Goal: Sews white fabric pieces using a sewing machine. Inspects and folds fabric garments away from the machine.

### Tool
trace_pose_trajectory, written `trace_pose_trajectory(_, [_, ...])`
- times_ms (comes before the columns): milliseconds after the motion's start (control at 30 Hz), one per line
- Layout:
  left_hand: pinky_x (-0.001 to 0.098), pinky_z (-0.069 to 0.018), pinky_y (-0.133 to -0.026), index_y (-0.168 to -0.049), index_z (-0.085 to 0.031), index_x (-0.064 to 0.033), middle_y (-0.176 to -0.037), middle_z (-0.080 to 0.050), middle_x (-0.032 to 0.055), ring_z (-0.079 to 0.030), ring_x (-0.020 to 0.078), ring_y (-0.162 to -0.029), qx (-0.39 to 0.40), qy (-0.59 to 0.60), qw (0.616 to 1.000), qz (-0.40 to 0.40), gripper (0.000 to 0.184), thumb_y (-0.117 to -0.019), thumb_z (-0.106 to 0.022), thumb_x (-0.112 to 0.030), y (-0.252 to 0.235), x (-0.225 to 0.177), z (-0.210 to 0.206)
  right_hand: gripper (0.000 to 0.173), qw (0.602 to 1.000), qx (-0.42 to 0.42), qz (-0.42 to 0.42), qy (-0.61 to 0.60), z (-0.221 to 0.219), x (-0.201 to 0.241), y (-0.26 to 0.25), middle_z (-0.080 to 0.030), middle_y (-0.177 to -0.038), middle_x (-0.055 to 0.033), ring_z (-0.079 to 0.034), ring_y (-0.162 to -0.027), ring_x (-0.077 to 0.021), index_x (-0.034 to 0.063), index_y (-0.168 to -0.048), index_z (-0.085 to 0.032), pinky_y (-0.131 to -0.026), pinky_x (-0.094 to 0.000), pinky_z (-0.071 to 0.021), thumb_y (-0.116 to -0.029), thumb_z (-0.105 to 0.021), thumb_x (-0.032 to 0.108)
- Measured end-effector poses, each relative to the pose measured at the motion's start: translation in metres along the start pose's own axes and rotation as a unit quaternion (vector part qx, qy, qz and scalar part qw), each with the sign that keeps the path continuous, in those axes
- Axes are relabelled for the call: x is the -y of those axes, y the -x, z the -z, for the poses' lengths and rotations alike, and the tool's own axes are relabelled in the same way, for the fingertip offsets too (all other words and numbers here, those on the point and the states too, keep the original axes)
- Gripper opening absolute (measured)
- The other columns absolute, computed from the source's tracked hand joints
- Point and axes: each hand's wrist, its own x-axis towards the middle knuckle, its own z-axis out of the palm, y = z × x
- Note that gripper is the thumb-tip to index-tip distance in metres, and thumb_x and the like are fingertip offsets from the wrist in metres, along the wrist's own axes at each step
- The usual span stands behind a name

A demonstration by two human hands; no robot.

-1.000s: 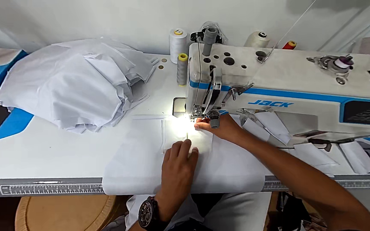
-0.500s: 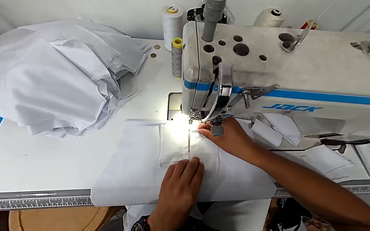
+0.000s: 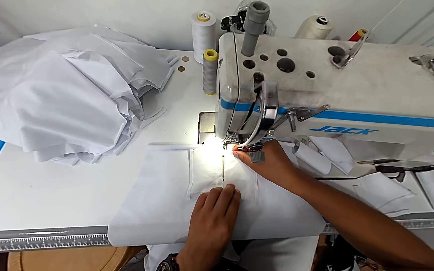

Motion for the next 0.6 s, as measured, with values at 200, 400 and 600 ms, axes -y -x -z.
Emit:
trace_pose_trajectory(200, [0.0302, -0.0528, -0.076, -0.106, -0.078, -0.0137, -0.114, -0.074, 0.0021, -0.068, 0.0186, -0.096, 0.003, 0.002, 1.0, 0.01, 0.027, -0.0958, -0.054, -0.004, -0.004, 0.004, -0.001, 0.023, 0.999, -0.011, -0.003, 0.036, -0.006, -0.001, -0.004, -0.076, -0.092, -0.0107, -0.074, -0.09, -0.0239, 0.006, -0.095, -0.077, -0.078, -0.0438, -0.0581, -0.095, -0.068, 0.027])
trace_pose_trajectory(400, [0.0317, -0.0549, -0.073, -0.103, -0.079, -0.0142, -0.112, -0.074, 0.0037, -0.069, 0.0209, -0.092, 0.012, 0.012, 1.0, 0.019, 0.026, -0.0942, -0.056, -0.006, -0.014, 0.013, 0.0, 0.028, 0.998, -0.051, -0.017, 0.041, -0.004, 0.005, -0.007, -0.074, -0.097, -0.0166, -0.072, -0.097, -0.0289, 0.001, -0.097, -0.074, -0.084, -0.0475, -0.0565, -0.0911, -0.072, 0.028])
trace_pose_trajectory(600, [0.0311, -0.0538, -0.073, -0.104, -0.079, -0.0152, -0.112, -0.074, 0.0029, -0.069, 0.0201, -0.092, 0.009, 0.009, 1.0, 0.017, 0.028, -0.0949, -0.055, -0.007, -0.015, 0.015, -0.003, 0.02, 0.996, -0.063, -0.004, 0.06, -0.003, 0.008, -0.007, -0.074, -0.093, -0.0171, -0.073, -0.093, -0.0294, 0.0004, -0.093, -0.074, -0.081, -0.0468, -0.0571, -0.0866, -0.074, 0.02])
